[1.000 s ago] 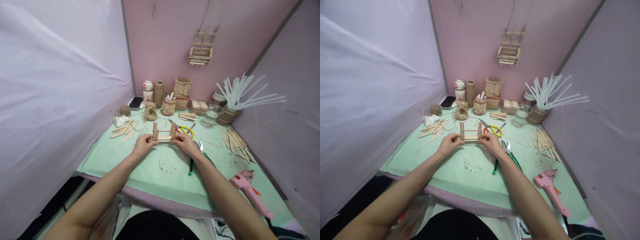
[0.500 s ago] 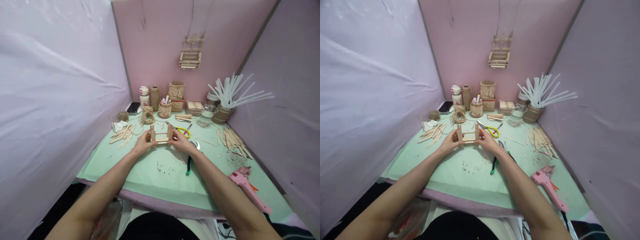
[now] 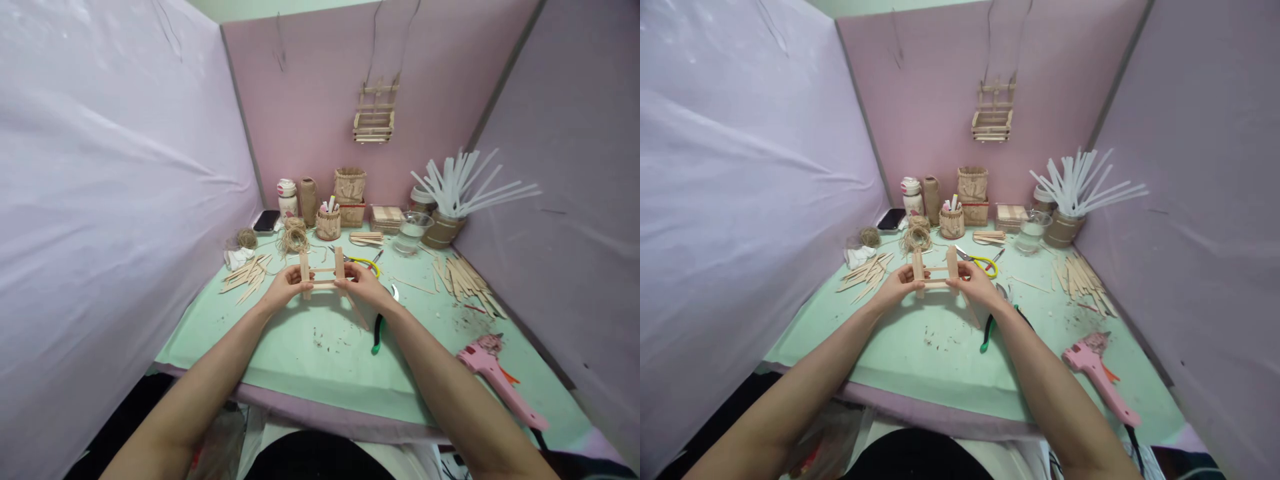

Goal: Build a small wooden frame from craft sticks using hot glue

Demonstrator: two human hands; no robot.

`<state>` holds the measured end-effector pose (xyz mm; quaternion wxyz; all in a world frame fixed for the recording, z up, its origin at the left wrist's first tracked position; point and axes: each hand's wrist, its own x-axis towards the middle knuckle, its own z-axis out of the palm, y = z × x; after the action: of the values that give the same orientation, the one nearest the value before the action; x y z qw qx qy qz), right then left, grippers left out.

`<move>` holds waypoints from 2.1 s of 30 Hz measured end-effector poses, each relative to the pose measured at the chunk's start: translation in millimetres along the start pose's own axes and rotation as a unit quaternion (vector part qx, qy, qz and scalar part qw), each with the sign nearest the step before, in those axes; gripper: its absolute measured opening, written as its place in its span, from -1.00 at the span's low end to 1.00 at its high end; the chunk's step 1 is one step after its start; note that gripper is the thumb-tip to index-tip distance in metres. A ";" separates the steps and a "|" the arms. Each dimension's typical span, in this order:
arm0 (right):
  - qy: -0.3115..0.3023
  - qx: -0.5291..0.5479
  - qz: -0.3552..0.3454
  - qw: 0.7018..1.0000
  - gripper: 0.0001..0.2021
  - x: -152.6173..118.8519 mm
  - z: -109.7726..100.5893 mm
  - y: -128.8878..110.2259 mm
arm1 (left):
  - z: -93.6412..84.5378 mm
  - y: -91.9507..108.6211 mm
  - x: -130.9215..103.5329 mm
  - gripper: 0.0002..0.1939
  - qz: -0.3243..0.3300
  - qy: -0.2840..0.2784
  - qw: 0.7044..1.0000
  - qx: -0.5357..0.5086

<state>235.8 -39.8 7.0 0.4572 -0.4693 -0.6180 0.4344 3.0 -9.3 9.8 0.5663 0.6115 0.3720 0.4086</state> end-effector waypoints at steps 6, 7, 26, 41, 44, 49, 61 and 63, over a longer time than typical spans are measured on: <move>-0.014 -0.024 -0.020 0.999 -0.52 1.8 4.0 9.9 | -4.6 -14.2 0.9 -0.33 0.032 -0.021 0.999 0.030; -0.016 -0.032 -0.021 0.999 -0.51 1.9 5.1 11.4 | -5.4 -16.0 0.6 -0.34 0.036 -0.027 0.998 0.050; 0.048 -0.215 -0.066 0.973 -0.72 -19.0 3.9 15.0 | -3.7 -9.5 -17.7 -0.76 0.075 0.061 0.945 0.314; 0.056 -0.146 -0.039 0.987 -0.89 -14.8 13.9 11.9 | 1.1 -15.2 -16.1 -0.80 0.053 0.060 0.976 0.204; 0.059 -0.148 -0.041 0.986 -0.88 -14.6 14.2 12.1 | 1.7 -13.1 -16.8 -0.79 0.056 0.064 0.974 0.208; 0.063 -0.155 -0.042 0.985 -0.87 -15.5 14.4 11.1 | 1.9 -12.2 -17.0 -0.81 0.050 0.070 0.974 0.210; 0.068 -0.159 -0.039 0.984 -0.88 -15.9 14.8 9.7 | 1.5 -12.3 -17.0 -0.81 0.055 0.069 0.971 0.222; 0.069 -0.157 -0.038 0.984 -0.88 -15.8 14.8 9.3 | 1.0 -12.2 -16.9 -0.81 0.058 0.070 0.970 0.227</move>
<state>225.3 -55.1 -7.5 0.4358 -0.5405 -0.6626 0.2809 -2.5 -24.2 -3.7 0.3607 0.7144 0.4577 0.3874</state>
